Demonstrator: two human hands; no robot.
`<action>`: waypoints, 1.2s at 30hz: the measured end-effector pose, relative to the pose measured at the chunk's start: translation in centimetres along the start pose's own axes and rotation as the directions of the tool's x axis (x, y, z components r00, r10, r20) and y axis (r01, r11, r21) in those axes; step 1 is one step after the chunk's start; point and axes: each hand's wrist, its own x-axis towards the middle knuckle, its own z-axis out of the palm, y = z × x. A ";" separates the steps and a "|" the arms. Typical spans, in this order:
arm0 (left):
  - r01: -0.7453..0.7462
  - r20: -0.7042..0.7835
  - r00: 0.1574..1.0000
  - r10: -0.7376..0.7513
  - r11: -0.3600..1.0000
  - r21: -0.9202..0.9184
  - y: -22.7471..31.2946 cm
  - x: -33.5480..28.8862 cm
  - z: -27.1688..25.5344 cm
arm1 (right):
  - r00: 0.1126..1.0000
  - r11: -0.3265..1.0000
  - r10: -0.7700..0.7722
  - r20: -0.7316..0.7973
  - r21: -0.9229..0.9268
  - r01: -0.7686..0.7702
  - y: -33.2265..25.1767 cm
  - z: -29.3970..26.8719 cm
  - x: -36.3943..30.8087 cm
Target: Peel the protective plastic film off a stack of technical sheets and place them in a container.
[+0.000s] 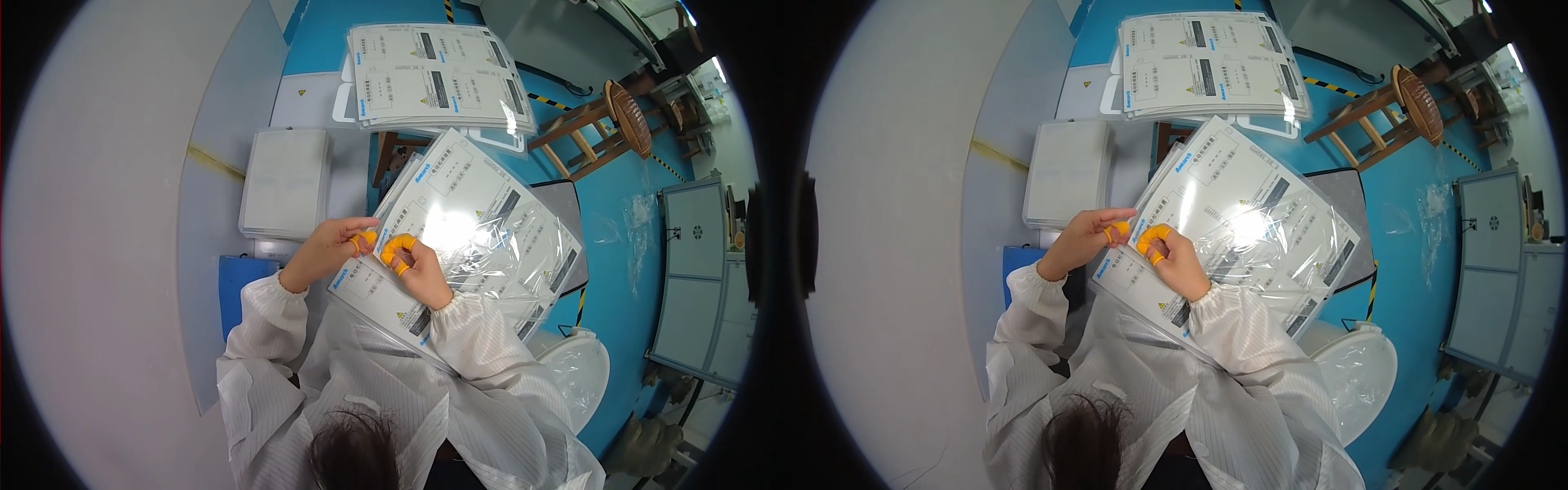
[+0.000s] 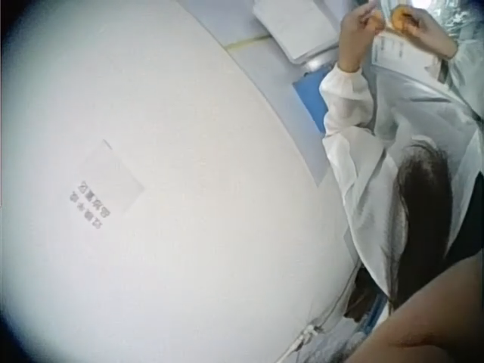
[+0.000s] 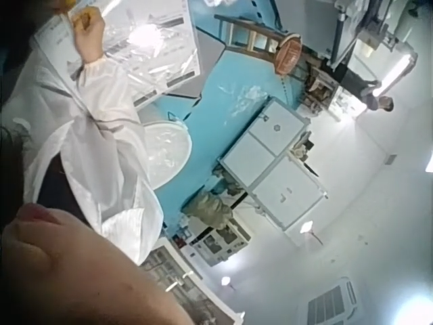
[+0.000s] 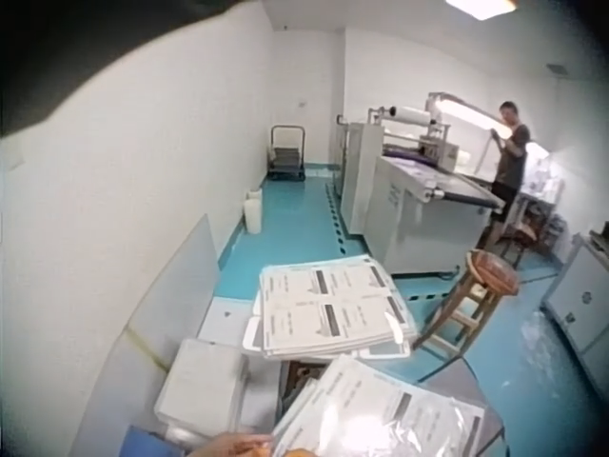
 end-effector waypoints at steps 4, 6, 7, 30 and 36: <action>0.024 0.022 0.999 -0.026 0.993 0.117 0.4 0.4 0.0 | 0.995 0.983 -0.096 -0.020 0.156 0.098 1.7 -1.0 -0.2; 0.026 0.020 0.999 -0.029 0.988 0.155 -0.1 0.5 -0.7 | 0.954 0.909 -0.272 -0.127 0.291 0.298 1.1 -3.4 0.1; 0.030 0.035 0.999 -0.036 0.988 0.153 -0.8 0.6 -0.9 | 0.954 0.747 -0.184 -0.237 0.597 0.293 0.2 -4.9 0.1; -0.201 -0.193 0.941 0.279 0.917 0.345 4.4 9.8 -1.4 | 0.660 0.592 -0.240 -0.712 0.432 0.681 1.8 -25.0 -9.0; -0.236 -0.477 0.843 0.248 0.968 0.085 2.6 17.6 -10.0 | 0.175 0.342 -0.059 -0.983 0.145 0.929 8.6 -44.2 -27.4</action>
